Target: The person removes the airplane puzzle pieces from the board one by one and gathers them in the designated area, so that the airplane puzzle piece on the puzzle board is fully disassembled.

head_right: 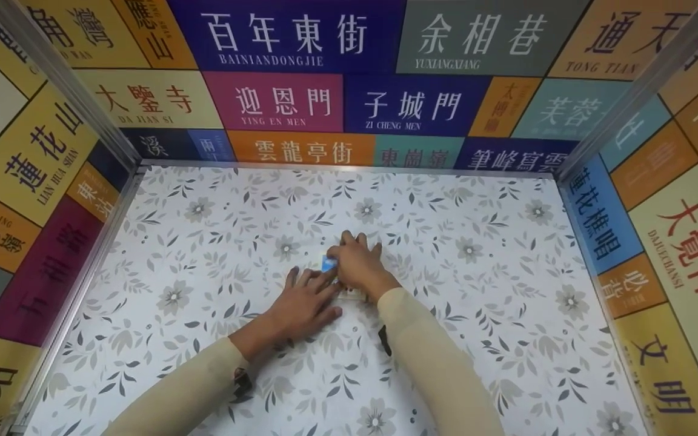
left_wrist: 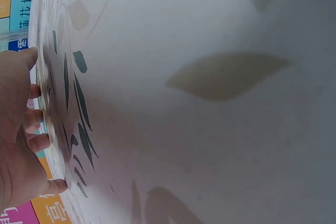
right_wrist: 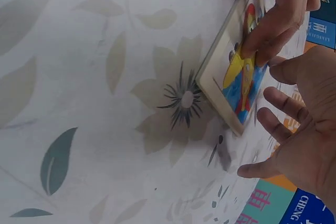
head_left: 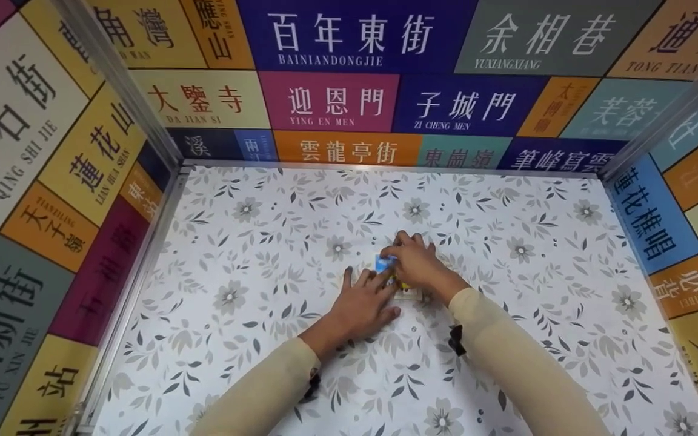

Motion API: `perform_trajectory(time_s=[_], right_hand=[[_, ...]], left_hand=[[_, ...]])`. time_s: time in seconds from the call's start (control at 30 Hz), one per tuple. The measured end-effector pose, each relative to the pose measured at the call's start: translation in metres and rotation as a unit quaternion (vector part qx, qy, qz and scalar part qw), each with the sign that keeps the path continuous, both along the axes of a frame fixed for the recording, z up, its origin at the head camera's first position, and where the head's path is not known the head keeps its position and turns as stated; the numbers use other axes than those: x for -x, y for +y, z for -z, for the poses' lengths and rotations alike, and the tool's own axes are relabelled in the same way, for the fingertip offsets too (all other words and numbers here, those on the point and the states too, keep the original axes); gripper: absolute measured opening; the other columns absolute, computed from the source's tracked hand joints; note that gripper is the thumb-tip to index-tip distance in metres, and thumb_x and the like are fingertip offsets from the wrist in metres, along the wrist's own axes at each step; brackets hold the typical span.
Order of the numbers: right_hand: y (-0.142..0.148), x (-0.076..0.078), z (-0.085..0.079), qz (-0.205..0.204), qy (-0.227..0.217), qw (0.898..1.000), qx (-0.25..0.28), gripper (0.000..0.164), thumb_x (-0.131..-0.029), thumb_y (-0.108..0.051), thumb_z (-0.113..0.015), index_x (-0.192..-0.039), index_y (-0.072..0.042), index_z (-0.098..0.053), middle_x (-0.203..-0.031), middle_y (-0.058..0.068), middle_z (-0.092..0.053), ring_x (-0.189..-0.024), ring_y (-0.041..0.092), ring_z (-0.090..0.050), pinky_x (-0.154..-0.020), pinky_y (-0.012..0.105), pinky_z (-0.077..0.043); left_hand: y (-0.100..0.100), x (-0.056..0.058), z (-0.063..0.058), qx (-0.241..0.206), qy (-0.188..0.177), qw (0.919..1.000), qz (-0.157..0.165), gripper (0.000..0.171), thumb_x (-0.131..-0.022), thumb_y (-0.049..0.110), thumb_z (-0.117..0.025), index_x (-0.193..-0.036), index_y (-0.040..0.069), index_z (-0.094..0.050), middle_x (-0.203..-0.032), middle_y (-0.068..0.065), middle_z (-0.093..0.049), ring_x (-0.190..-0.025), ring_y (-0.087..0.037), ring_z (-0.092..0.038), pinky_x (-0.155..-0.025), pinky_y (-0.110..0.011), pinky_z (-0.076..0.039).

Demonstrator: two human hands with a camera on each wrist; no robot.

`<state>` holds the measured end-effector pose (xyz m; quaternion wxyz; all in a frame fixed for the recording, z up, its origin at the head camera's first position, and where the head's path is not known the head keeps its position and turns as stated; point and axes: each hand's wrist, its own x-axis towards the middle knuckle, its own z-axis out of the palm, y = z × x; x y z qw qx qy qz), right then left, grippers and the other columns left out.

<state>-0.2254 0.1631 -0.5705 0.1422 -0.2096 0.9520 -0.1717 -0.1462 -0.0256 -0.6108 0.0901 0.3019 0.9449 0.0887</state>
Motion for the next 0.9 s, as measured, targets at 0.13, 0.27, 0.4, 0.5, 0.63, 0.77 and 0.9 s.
perform_trajectory(time_s=[0.13,0.27,0.4,0.5,0.63,0.77,0.9], right_hand=[[-0.003,0.002,-0.002,0.018,-0.019,1.000,0.013,0.036,-0.106,-0.005,-0.058,-0.133,-0.017,-0.079,-0.135,0.014,-0.057,-0.125,0.042,-0.051,-0.112,0.089,-0.032],[-0.007,0.003,-0.003,0.037,-0.027,0.999,0.008,0.037,-0.106,-0.006,-0.055,-0.131,-0.014,-0.081,-0.134,0.015,-0.061,-0.127,0.042,-0.053,-0.115,0.093,-0.026],[-0.009,0.003,-0.003,0.050,-0.026,0.998,0.001,0.035,-0.103,-0.005,-0.057,-0.127,-0.011,-0.083,-0.131,0.015,-0.063,-0.127,0.042,-0.054,-0.115,0.093,-0.025],[-0.010,0.004,-0.003,0.055,-0.035,0.998,0.003,0.036,-0.101,-0.004,-0.059,-0.126,-0.010,-0.083,-0.131,0.015,-0.063,-0.127,0.042,-0.054,-0.115,0.093,-0.025],[-0.012,0.006,-0.004,0.055,-0.060,0.997,0.008,0.040,-0.098,-0.001,-0.061,-0.131,-0.009,-0.081,-0.134,0.016,-0.061,-0.130,0.042,-0.052,-0.117,0.091,-0.026],[-0.016,0.007,-0.006,0.050,-0.076,0.996,0.002,0.043,-0.095,0.000,-0.064,-0.134,-0.008,-0.079,-0.137,0.016,-0.059,-0.133,0.043,-0.050,-0.117,0.089,-0.028],[-0.018,0.010,-0.006,0.046,-0.078,0.996,-0.002,0.042,-0.095,-0.001,-0.065,-0.135,-0.007,-0.078,-0.138,0.017,-0.058,-0.134,0.043,-0.050,-0.116,0.086,-0.032]], left_hand=[[0.001,-0.001,0.001,0.002,0.011,0.9999,0.001,0.066,-0.115,0.061,-0.038,-0.174,0.030,-0.038,-0.186,0.003,-0.025,-0.159,-0.031,-0.039,-0.129,-0.075,-0.028],[0.003,-0.002,0.001,0.008,0.018,0.9998,-0.001,0.065,-0.115,0.062,-0.040,-0.172,0.031,-0.041,-0.183,0.002,-0.032,-0.158,-0.030,-0.040,-0.128,-0.074,-0.029],[0.005,-0.001,0.002,0.002,0.011,0.9999,-0.001,0.065,-0.115,0.062,-0.040,-0.172,0.031,-0.042,-0.182,0.001,-0.035,-0.159,-0.031,-0.039,-0.129,-0.075,-0.027],[0.006,0.000,0.003,0.000,0.005,1.0000,0.000,0.066,-0.115,0.063,-0.040,-0.173,0.030,-0.040,-0.182,0.001,-0.034,-0.161,-0.031,-0.038,-0.130,-0.076,-0.026],[0.005,0.000,0.004,0.001,0.002,1.0000,0.000,0.068,-0.115,0.064,-0.038,-0.174,0.031,-0.038,-0.183,0.001,-0.033,-0.161,-0.031,-0.037,-0.130,-0.076,-0.025],[0.003,0.001,0.003,0.001,-0.003,1.0000,-0.002,0.068,-0.115,0.063,-0.039,-0.174,0.031,-0.037,-0.183,0.001,-0.033,-0.162,-0.031,-0.036,-0.130,-0.076,-0.024],[0.003,0.001,0.002,0.001,-0.005,1.0000,-0.006,0.069,-0.115,0.063,-0.039,-0.175,0.031,-0.035,-0.184,0.001,-0.031,-0.162,-0.031,-0.036,-0.130,-0.077,-0.024]])
